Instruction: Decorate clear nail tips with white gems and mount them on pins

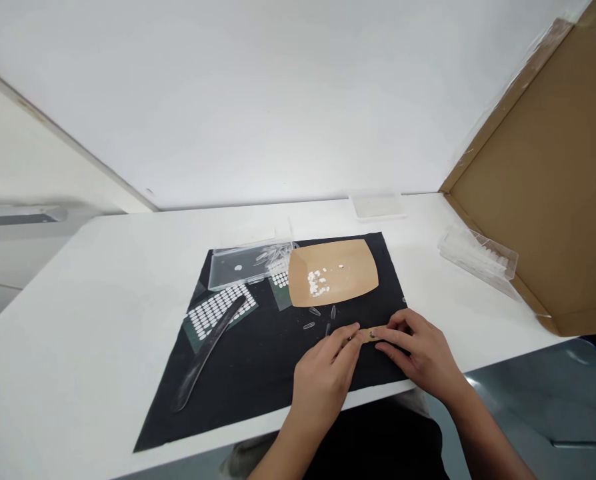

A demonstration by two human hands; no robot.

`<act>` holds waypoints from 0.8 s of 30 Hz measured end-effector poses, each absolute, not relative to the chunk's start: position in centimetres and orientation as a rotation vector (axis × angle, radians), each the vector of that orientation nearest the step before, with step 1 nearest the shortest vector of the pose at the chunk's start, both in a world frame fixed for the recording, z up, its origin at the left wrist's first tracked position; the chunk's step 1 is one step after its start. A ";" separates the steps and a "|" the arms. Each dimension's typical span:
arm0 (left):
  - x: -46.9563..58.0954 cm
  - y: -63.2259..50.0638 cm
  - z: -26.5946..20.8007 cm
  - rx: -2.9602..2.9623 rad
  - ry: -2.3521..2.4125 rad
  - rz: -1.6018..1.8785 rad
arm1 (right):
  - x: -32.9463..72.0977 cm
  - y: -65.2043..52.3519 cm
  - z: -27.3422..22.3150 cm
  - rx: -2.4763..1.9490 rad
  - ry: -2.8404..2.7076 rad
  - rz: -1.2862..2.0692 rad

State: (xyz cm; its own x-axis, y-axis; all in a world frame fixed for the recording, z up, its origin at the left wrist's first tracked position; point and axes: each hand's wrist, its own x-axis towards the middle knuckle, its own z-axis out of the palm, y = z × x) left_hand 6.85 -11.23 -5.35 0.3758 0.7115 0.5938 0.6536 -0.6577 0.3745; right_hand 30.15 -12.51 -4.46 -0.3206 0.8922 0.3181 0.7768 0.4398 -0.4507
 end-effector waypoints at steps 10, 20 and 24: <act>6.6 -10.8 -5.5 2.409 1.170 1.280 | 30.3 -12.7 -4.8 -1.336 -2.136 0.247; 6.6 -10.7 -5.7 2.357 1.170 1.310 | 30.4 -13.0 -4.8 -1.293 -2.128 0.179; 6.7 -10.7 -5.5 2.349 1.186 1.286 | 30.5 -12.9 -5.0 -1.280 -2.095 0.219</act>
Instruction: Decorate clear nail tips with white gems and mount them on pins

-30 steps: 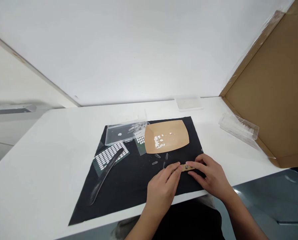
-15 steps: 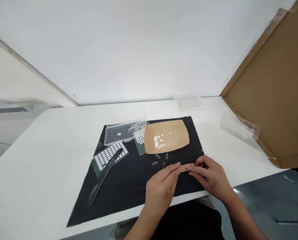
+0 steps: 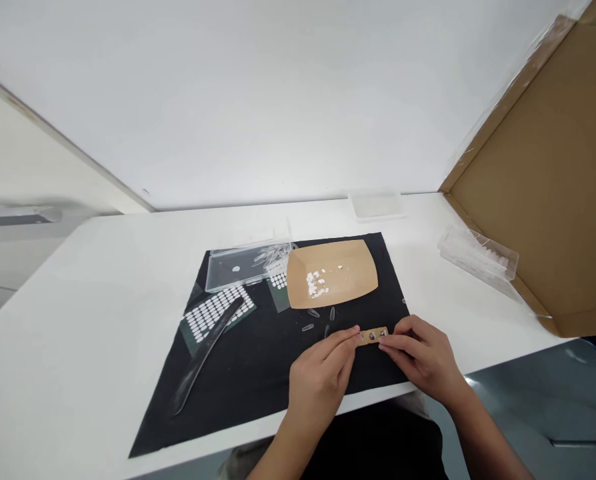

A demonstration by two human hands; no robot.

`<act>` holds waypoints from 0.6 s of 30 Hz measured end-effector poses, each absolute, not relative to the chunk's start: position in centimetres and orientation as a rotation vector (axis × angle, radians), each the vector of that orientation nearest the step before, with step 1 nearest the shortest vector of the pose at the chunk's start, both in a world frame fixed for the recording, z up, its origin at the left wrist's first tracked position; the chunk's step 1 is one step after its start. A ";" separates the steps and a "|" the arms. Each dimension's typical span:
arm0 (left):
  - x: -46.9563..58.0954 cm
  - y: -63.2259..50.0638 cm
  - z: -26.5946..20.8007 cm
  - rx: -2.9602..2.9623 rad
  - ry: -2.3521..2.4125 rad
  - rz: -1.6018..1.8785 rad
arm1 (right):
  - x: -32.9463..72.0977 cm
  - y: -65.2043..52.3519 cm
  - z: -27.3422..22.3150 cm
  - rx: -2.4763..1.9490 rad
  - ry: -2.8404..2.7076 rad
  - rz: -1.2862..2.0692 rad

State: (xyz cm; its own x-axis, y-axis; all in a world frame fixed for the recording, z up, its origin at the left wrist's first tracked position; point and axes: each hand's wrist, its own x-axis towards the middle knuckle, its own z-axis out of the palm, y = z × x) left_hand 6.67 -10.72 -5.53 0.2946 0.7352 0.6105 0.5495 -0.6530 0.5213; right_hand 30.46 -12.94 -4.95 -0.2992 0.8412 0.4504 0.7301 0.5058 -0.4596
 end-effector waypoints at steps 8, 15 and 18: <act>6.9 -10.7 -5.2 2.291 1.166 1.281 | 29.3 -12.1 -4.4 -1.280 -2.038 0.254; 6.8 -10.8 -5.3 2.273 1.123 1.207 | 29.2 -11.5 -4.5 -1.374 -2.047 0.344; 6.7 -10.8 -5.2 2.272 1.115 1.223 | 29.3 -11.5 -4.5 -1.385 -2.050 0.379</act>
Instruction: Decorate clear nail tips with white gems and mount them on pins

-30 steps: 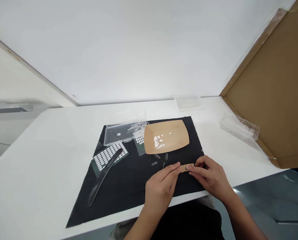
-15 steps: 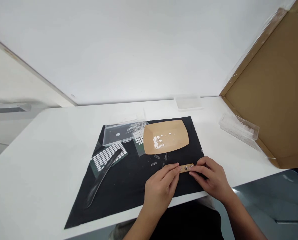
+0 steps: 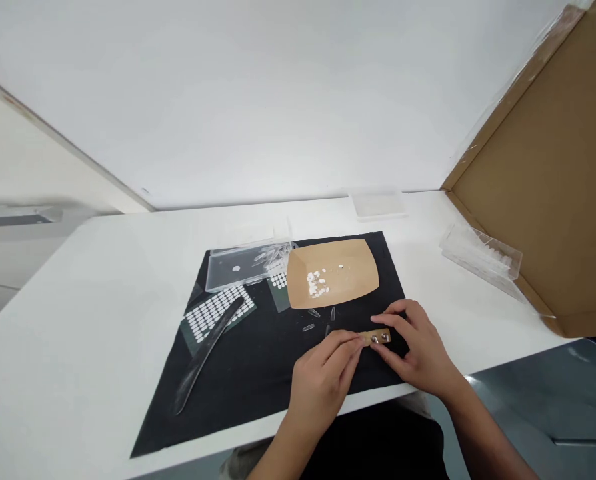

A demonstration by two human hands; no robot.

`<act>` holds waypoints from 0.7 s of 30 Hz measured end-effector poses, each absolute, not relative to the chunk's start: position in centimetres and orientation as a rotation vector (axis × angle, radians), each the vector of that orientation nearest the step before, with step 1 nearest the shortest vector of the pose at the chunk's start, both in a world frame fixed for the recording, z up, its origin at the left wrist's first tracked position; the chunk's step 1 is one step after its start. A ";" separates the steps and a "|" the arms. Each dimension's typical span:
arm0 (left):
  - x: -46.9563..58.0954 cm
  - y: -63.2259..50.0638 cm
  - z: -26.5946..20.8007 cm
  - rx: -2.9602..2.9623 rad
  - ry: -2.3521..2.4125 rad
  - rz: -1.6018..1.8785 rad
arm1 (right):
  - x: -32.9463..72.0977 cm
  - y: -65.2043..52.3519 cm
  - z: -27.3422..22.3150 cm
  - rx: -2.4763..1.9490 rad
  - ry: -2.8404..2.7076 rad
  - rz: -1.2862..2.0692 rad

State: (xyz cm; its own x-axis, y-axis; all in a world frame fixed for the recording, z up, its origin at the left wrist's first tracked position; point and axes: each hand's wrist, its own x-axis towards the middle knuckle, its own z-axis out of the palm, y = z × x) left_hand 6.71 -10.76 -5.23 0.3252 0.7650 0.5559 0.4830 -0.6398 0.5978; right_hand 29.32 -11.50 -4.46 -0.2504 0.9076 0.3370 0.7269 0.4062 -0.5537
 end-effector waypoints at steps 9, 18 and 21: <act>6.8 -10.8 -4.9 2.227 1.134 1.263 | 29.2 -11.3 -3.9 -1.393 -2.067 0.450; 6.7 -10.6 -4.8 2.197 1.076 1.403 | 29.3 -11.3 -4.4 -1.358 -2.067 0.405; 6.6 -10.8 -4.6 2.094 1.092 1.470 | 29.5 -11.6 -4.4 -1.308 -2.045 0.380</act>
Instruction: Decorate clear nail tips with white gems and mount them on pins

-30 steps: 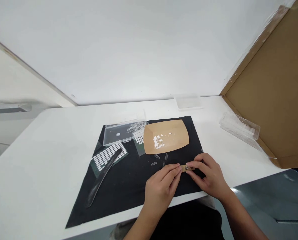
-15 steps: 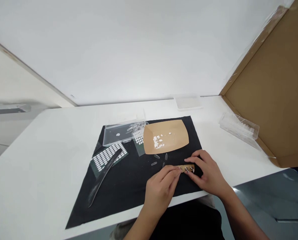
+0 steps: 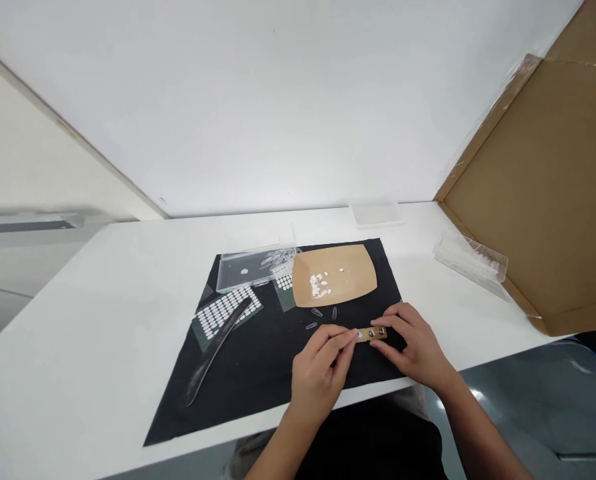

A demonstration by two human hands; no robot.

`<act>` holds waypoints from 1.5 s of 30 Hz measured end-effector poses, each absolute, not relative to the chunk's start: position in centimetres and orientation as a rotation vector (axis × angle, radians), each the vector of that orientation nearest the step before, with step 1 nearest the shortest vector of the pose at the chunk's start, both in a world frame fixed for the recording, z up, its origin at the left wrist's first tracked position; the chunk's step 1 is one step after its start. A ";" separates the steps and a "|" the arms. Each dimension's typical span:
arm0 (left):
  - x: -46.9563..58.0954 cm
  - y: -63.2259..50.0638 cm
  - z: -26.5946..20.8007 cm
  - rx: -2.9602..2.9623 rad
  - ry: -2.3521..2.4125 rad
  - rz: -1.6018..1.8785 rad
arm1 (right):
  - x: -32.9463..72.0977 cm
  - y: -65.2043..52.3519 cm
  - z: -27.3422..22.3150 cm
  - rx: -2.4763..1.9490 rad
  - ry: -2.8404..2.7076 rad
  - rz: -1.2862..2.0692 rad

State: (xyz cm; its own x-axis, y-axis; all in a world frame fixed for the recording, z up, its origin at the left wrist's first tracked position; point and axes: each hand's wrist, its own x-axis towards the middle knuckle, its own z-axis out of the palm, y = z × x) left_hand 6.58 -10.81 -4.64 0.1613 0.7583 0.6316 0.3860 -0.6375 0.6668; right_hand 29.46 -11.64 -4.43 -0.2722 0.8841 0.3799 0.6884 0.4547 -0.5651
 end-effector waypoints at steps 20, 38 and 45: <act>6.3 -11.2 -4.7 1.936 1.208 1.492 | 30.2 -11.7 -4.6 -1.244 -1.873 0.489; 2.7 -3.9 3.9 2.510 0.940 1.657 | 29.9 -11.5 -5.2 -1.318 -1.866 0.545; 0.9 0.5 0.5 2.622 1.036 1.732 | 29.8 -11.7 -5.9 -1.435 -1.784 0.501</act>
